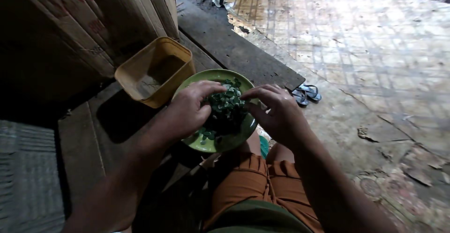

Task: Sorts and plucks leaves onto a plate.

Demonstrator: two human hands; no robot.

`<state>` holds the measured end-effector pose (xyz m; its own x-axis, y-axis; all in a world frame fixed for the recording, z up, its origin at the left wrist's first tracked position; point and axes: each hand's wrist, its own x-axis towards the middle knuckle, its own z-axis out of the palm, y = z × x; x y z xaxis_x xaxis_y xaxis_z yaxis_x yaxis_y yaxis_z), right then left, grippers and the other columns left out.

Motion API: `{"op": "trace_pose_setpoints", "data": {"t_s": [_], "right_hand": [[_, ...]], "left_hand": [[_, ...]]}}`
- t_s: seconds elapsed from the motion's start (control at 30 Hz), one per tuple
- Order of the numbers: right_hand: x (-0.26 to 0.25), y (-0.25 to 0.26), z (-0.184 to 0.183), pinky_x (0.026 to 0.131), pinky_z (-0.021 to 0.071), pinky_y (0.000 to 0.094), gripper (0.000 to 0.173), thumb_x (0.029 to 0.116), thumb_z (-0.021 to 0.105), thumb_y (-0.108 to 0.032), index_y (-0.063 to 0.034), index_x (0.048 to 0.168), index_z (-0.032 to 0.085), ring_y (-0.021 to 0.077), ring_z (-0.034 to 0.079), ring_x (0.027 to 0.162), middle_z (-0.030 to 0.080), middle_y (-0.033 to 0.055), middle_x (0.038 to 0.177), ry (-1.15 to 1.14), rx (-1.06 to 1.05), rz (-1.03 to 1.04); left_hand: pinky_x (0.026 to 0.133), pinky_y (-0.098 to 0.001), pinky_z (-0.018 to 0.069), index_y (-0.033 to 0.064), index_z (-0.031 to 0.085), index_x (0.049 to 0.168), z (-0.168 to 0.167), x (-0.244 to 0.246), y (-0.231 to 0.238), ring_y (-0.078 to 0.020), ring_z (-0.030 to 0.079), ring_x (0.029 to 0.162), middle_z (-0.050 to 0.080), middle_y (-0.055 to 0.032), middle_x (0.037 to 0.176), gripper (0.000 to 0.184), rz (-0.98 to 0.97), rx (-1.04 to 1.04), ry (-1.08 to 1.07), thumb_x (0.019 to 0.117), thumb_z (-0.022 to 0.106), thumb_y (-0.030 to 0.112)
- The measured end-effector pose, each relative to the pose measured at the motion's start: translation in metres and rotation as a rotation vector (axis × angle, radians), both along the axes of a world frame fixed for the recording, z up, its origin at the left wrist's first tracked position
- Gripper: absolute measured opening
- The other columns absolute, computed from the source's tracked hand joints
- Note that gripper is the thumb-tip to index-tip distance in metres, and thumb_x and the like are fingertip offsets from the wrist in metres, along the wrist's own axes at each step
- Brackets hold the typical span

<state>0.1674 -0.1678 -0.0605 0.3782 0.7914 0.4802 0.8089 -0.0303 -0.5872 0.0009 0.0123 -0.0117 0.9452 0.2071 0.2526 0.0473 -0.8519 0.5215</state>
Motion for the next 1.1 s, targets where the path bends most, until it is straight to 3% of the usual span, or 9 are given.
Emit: {"op": "trace_pose_setpoints", "data": {"t_s": [0.13,0.27,0.43,0.57,0.63,0.7,0.87,1.03,1.1], "right_hand": [[-0.015,0.003,-0.004,0.096,0.0445,0.0565,0.019,0.0899,0.071,-0.027,-0.0138,0.102,0.077,0.0312,0.064,0.111,0.072,0.0085,0.113,-0.259,0.000,0.038],[-0.018,0.014,-0.008,0.096,0.0452,0.0551,0.007,0.0916,0.069,-0.016,-0.0136,0.092,0.075,0.0317,0.066,0.107,0.072,0.0084,0.108,-0.392,0.014,0.017],[-0.008,0.009,0.015,0.095,0.0451,0.0529,0.015,0.0956,0.067,-0.016,-0.0080,0.102,0.077,0.0268,0.065,0.106,0.072,0.0092,0.106,0.009,0.040,0.017],[-0.001,0.009,0.016,0.089,0.0542,0.0253,0.015,0.0970,0.066,-0.019,-0.0080,0.104,0.074,0.0057,0.064,0.098,0.068,0.0013,0.103,0.277,0.129,0.066],[-0.002,0.012,0.012,0.083,0.0550,0.0215,0.013,0.0968,0.066,-0.018,-0.0080,0.102,0.073,0.0024,0.064,0.092,0.068,-0.0012,0.100,0.393,0.184,0.105],[-0.006,0.016,0.012,0.078,0.0560,0.0214,0.011,0.0972,0.065,-0.017,-0.0085,0.101,0.072,0.0023,0.065,0.088,0.068,-0.0025,0.097,0.470,0.205,0.128],[-0.010,0.021,0.009,0.076,0.0547,0.0201,0.009,0.0988,0.065,-0.019,-0.0119,0.100,0.071,0.0005,0.064,0.084,0.068,-0.0068,0.091,0.508,0.205,0.156],[-0.005,0.019,0.007,0.076,0.0574,0.0226,0.010,0.0974,0.066,-0.017,-0.0093,0.102,0.071,0.0033,0.066,0.083,0.069,-0.0032,0.092,0.596,0.191,0.101],[-0.004,0.018,0.006,0.074,0.0580,0.0224,0.010,0.0970,0.066,-0.015,-0.0085,0.103,0.070,0.0034,0.067,0.081,0.070,-0.0033,0.089,0.639,0.203,0.100]], "left_hand": [[0.112,-0.0434,0.0428,0.0109,0.067,0.134,-0.004,0.002,0.001,-0.0222,0.052,0.137,0.058,-0.0080,0.146,0.046,0.016,0.038,0.049,0.0917,0.052,0.001],[0.113,-0.0358,0.0425,0.0113,0.067,0.133,0.000,0.001,0.002,-0.0148,0.051,0.137,0.059,-0.0053,0.144,0.044,0.063,0.013,-0.013,0.0930,0.051,0.001],[0.108,-0.0277,0.0467,0.0088,0.068,0.129,0.005,0.001,-0.002,-0.0070,0.056,0.129,0.063,-0.0025,0.138,0.041,0.085,-0.270,-0.087,0.0933,0.051,-0.002],[0.096,-0.0230,0.0538,0.0033,0.063,0.131,0.004,0.006,-0.010,-0.0051,0.065,0.109,0.068,-0.0014,0.125,0.033,0.017,-0.657,-0.130,0.1003,0.052,0.004],[0.094,-0.0235,0.0556,0.0021,0.062,0.131,0.000,0.008,-0.016,-0.0052,0.066,0.106,0.069,-0.0013,0.121,0.031,-0.019,-0.761,-0.149,0.1014,0.057,0.010],[0.090,-0.0235,0.0580,0.0018,0.061,0.130,-0.004,0.009,-0.022,-0.0056,0.068,0.101,0.070,-0.0018,0.117,0.032,-0.022,-0.787,-0.168,0.0984,0.063,0.010],[0.072,-0.0224,0.0599,0.0053,0.065,0.106,-0.012,0.011,-0.027,-0.0063,0.067,0.077,0.069,0.0003,0.088,0.011,0.063,-0.802,-0.282,0.0954,0.067,0.001],[0.072,-0.0238,0.0613,0.0032,0.065,0.103,-0.005,0.010,-0.019,-0.0083,0.069,0.076,0.070,-0.0012,0.087,0.009,0.111,-0.770,-0.288,0.0947,0.067,-0.001],[0.076,-0.0228,0.0595,0.0046,0.066,0.109,-0.002,0.008,-0.015,-0.0071,0.069,0.085,0.070,-0.0015,0.098,0.016,0.124,-0.665,-0.242,0.0933,0.069,0.003]]}}
